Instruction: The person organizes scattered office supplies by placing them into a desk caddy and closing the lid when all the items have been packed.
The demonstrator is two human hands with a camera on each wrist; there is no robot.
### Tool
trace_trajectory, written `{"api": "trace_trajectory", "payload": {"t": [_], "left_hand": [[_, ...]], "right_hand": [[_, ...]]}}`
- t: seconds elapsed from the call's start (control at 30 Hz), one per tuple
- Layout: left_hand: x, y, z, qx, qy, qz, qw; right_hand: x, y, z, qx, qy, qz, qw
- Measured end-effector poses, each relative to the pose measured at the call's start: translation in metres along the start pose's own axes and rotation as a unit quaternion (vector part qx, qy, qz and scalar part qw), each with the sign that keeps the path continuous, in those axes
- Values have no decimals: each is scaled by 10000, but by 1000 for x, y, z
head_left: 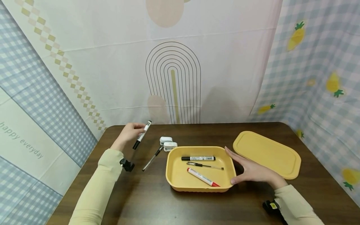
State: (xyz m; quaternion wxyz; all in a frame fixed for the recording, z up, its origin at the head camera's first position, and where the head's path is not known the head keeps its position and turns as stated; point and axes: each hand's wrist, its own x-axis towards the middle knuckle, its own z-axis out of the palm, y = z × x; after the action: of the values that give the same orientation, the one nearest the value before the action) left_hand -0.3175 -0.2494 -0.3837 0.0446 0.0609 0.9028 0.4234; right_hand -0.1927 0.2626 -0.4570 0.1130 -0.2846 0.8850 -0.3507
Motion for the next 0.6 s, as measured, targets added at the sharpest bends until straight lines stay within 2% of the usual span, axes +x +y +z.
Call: {"api": "trace_trajectory", "payload": {"t": [0.2, 0.47, 0.6], "left_hand": [[7, 16, 4, -77, 69, 272, 9996], [12, 46, 10, 161, 92, 697, 9974], [12, 63, 13, 169, 72, 800, 9966]], "right_hand": [[-1, 1, 0, 57, -31, 1, 10000], [-2, 0, 0, 75, -14, 1, 10000], [-1, 1, -1, 37, -18, -31, 10000]]}}
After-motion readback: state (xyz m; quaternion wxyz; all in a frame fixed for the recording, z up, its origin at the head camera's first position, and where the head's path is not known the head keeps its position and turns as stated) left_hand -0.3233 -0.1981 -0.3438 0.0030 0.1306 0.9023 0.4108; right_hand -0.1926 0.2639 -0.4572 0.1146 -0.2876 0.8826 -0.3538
